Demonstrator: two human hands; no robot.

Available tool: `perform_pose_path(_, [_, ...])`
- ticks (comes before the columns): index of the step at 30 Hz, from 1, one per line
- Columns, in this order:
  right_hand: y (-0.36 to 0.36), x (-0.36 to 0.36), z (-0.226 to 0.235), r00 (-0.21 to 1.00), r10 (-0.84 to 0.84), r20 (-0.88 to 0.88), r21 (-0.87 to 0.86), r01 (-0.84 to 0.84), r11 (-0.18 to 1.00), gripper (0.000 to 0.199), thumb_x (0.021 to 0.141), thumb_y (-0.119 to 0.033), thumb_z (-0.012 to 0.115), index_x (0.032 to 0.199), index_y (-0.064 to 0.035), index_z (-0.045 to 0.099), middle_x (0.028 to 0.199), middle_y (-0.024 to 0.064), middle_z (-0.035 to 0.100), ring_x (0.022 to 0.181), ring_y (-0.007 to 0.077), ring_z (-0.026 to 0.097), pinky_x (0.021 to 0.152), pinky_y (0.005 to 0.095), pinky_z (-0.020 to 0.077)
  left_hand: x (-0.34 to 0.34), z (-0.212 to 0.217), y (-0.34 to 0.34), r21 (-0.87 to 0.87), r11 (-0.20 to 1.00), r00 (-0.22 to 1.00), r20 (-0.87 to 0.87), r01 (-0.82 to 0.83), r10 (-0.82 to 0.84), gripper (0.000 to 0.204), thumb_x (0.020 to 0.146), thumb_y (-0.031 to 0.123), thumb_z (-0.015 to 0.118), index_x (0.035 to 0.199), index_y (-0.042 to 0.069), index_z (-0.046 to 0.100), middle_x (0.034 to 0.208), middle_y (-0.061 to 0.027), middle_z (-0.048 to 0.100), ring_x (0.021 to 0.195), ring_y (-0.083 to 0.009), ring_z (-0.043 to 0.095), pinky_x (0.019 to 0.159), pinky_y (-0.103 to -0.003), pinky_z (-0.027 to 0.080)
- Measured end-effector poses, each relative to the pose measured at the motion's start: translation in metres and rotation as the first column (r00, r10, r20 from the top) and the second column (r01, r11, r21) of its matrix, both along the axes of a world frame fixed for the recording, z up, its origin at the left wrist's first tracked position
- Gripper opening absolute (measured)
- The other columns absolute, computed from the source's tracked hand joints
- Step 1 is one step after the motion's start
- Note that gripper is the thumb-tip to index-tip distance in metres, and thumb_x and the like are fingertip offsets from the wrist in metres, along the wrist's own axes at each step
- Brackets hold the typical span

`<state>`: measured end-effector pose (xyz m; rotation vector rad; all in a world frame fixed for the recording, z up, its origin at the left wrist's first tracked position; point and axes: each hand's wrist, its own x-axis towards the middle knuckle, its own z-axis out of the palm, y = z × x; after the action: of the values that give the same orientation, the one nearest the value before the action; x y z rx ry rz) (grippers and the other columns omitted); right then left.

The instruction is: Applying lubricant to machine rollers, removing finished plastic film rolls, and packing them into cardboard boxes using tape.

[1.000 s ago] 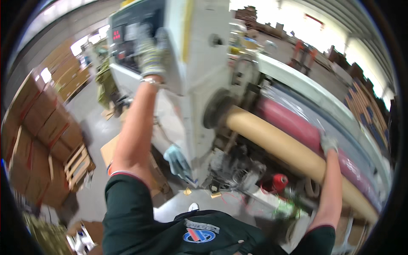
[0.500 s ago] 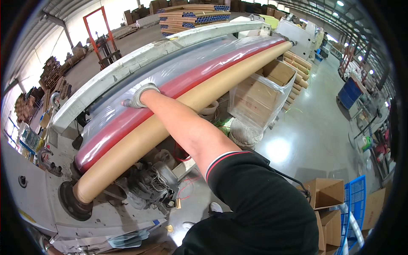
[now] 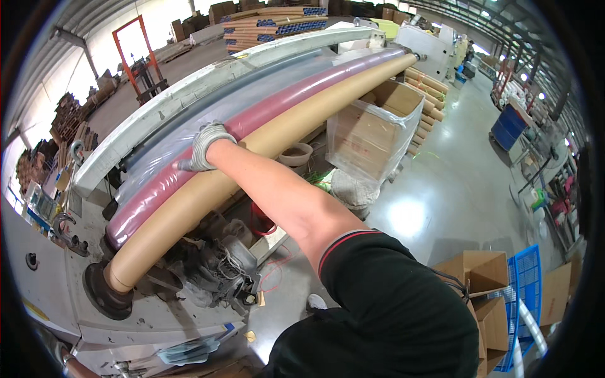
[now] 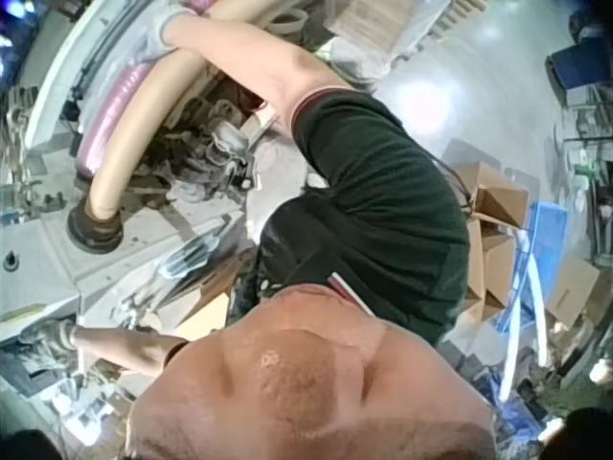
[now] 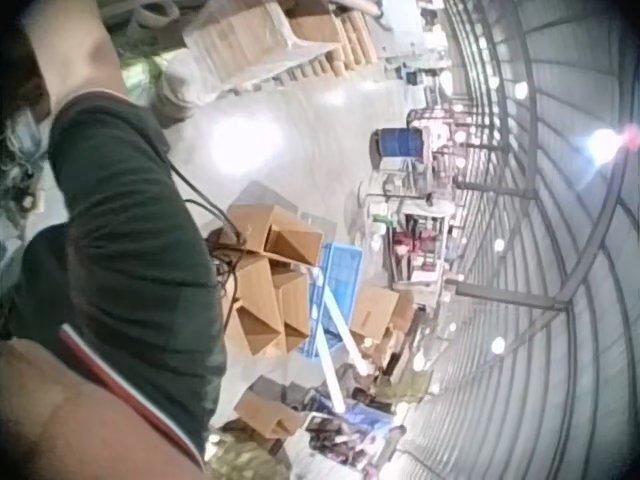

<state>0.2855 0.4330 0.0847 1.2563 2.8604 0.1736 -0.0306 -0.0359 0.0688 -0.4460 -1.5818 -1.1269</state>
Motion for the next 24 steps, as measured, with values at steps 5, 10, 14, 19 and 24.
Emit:
perform_pose_path(5, [-0.046, 0.035, 0.022, 1.000, -0.003, 0.023, -0.044, 0.004, 0.999, 0.087, 0.078, -0.078, 0.028, 0.113, -0.0066, 0.064, 0.128, 0.0180, 0.052, 0.119, 0.0308, 0.049, 0.099, 0.0443, 0.0381, -0.002, -0.007, -0.009, 0.053, 0.997, 0.998, 0.027, 0.063, -0.064, 0.050, 0.093, 0.030, 0.051, 0.131, -0.001, 0.043, 0.123, -0.0177, 0.054, 0.118, -0.0307, 0.046, 0.102, -0.039, 0.034])
perform_pose_path(10, [-0.045, 0.081, 0.028, 0.897, -0.049, -0.440, -0.025, 0.043, 0.999, 0.063, 0.084, -0.058, 0.043, 0.112, -0.0047, 0.062, 0.119, 0.0164, 0.058, 0.111, 0.0336, 0.054, 0.096, 0.0406, 0.0408, -0.009, -0.019, -0.012, 0.124, 0.980, 0.983, 0.078, 0.157, -0.167, 0.050, 0.093, 0.030, 0.051, 0.131, -0.002, 0.043, 0.124, -0.0181, 0.054, 0.119, -0.0309, 0.046, 0.102, -0.039, 0.034])
perform_pose_path(14, [-0.054, 0.141, -0.022, 0.373, 0.132, -0.918, 0.297, 0.429, 0.853, 0.038, 0.091, -0.038, 0.043, 0.101, -0.0066, 0.062, 0.110, 0.0147, 0.061, 0.100, 0.0350, 0.056, 0.092, 0.0421, 0.0409, -0.013, -0.026, -0.009, 0.299, 0.902, 0.887, 0.249, 0.311, -0.389, 0.050, 0.093, 0.029, 0.051, 0.131, -0.002, 0.043, 0.124, -0.0184, 0.053, 0.119, -0.0310, 0.046, 0.103, -0.039, 0.034])
perform_pose_path(19, [-0.073, 0.213, -0.208, 0.381, -0.385, -0.841, -0.065, 0.634, 0.770, 0.039, 0.093, -0.036, 0.038, 0.098, -0.0046, 0.060, 0.099, 0.0222, 0.061, 0.098, 0.0424, 0.054, 0.087, 0.0463, 0.0428, -0.051, -0.055, -0.023, -0.194, 0.980, 0.962, -0.272, -0.047, -0.008, 0.045, 0.092, 0.024, 0.053, 0.125, -0.005, 0.047, 0.122, -0.0204, 0.054, 0.112, -0.0318, 0.051, 0.099, -0.039, 0.039])
perform_pose_path(24, [-0.181, 0.219, -0.341, 0.682, -0.731, 0.029, -0.546, 0.623, 0.560, 0.052, 0.088, -0.044, 0.037, 0.102, -0.0035, 0.066, 0.108, 0.0202, 0.063, 0.100, 0.0350, 0.061, 0.089, 0.0398, 0.0444, -0.026, -0.061, -0.015, 0.034, 0.993, 0.992, -0.048, 0.117, -0.115, 0.041, 0.092, 0.022, 0.055, 0.119, -0.008, 0.051, 0.119, -0.0201, 0.056, 0.107, -0.0295, 0.054, 0.094, -0.038, 0.042])
